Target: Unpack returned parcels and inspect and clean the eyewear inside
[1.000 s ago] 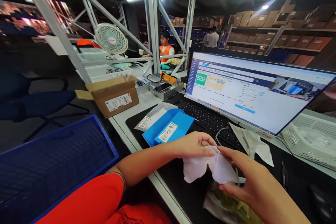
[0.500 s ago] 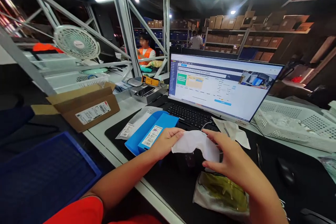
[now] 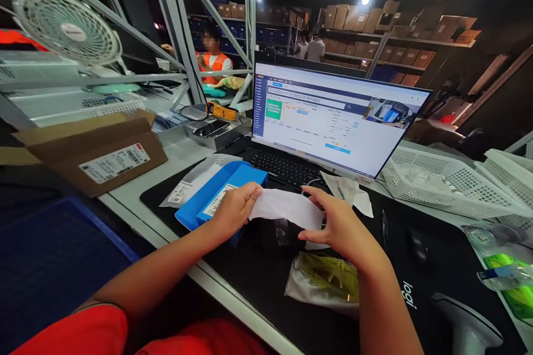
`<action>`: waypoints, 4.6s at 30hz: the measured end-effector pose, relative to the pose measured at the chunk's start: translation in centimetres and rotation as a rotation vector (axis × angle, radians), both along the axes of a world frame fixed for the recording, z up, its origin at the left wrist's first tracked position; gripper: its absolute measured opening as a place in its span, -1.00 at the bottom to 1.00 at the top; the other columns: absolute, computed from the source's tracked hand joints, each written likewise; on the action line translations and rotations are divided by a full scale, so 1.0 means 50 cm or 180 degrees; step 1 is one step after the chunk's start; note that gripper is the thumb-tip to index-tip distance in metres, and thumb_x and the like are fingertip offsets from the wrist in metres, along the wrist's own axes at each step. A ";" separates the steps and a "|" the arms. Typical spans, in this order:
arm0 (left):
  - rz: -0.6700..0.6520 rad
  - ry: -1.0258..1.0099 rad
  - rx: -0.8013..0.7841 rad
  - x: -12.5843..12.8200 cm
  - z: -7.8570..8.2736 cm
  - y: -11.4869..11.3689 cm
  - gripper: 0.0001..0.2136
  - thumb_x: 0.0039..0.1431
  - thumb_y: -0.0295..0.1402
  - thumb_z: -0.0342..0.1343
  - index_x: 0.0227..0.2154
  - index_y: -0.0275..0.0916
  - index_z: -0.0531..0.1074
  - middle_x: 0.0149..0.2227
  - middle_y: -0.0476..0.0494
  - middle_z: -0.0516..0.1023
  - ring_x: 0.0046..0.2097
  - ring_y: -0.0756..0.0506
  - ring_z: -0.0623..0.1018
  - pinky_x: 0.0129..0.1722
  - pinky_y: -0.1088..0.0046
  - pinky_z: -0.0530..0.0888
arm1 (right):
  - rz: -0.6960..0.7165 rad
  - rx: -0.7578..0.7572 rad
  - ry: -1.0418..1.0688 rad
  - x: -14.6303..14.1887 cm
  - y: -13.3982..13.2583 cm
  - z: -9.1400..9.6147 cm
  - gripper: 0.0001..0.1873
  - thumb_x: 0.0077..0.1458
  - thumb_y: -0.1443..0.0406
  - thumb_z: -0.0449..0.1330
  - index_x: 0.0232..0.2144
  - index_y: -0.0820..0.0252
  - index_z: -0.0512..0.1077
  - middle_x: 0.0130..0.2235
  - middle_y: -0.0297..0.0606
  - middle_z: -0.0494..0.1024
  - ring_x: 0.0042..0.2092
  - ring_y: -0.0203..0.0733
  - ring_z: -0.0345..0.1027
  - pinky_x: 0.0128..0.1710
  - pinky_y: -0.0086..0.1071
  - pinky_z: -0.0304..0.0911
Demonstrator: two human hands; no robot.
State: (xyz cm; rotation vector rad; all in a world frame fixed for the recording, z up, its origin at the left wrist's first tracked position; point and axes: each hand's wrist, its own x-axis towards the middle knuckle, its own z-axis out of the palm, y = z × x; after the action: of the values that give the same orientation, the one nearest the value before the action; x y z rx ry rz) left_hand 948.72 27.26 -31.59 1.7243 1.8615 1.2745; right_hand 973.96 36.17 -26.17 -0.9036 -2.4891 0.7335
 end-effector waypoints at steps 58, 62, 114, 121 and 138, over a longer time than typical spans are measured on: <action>-0.1813 0.0789 0.0175 0.322 0.074 0.238 -0.74 0.25 -0.50 -0.08 -0.09 -0.32 0.45 -0.13 -0.22 0.56 -0.08 -0.18 0.53 0.00 0.25 0.44 | -0.1882 0.2042 0.1191 0.234 0.087 0.055 -0.25 -0.07 0.19 0.40 0.18 0.15 0.33 -0.08 -0.17 0.54 -0.09 -0.04 0.47 -0.01 -0.09 0.46; -0.2350 0.1295 -0.0142 0.344 0.018 0.274 -0.74 0.16 -0.52 0.10 -0.08 -0.28 0.47 -0.10 -0.19 0.60 -0.08 -0.16 0.57 -0.05 0.35 0.46 | -0.1929 0.2037 0.1227 0.245 0.087 0.057 -0.24 -0.08 0.18 0.42 0.18 0.13 0.33 -0.08 -0.17 0.54 -0.08 -0.03 0.46 -0.02 -0.07 0.47; -0.0791 0.2874 0.1253 0.118 0.151 0.176 -0.84 0.15 -0.51 0.03 -0.21 -0.26 0.43 -0.22 -0.20 0.53 -0.07 -0.19 0.50 0.22 0.14 0.27 | -0.1355 0.1946 0.0798 0.118 0.060 0.037 -0.16 -0.11 0.34 0.46 0.22 0.14 0.30 -0.05 -0.14 0.58 -0.07 0.03 0.51 0.00 -0.06 0.44; -0.0433 0.3110 0.1939 0.104 0.126 0.131 -0.70 0.26 -0.52 0.03 0.01 -0.22 0.47 -0.14 -0.19 0.57 -0.06 -0.19 0.53 0.20 0.07 0.31 | -0.1223 0.1602 0.1018 0.078 0.009 0.047 -0.15 -0.18 0.33 0.49 0.19 0.14 0.34 -0.08 -0.17 0.60 -0.11 0.02 0.54 -0.01 -0.06 0.47; -0.0730 -0.0153 0.1170 0.086 0.132 0.136 -0.65 -0.13 -0.46 0.26 -0.18 -0.24 0.53 -0.21 -0.09 0.64 -0.17 -0.14 0.61 -0.08 0.30 0.51 | -0.1018 0.1653 0.0717 0.018 -0.039 0.027 -0.15 -0.13 0.34 0.48 0.21 0.03 0.30 -0.03 -0.19 0.61 -0.03 0.05 0.51 0.02 -0.02 0.43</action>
State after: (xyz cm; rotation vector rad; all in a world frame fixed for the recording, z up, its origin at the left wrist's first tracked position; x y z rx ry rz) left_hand 953.03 34.06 -24.99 1.9968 1.4161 1.6186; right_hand 974.87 34.21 -24.84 -0.9234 -2.1088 0.0665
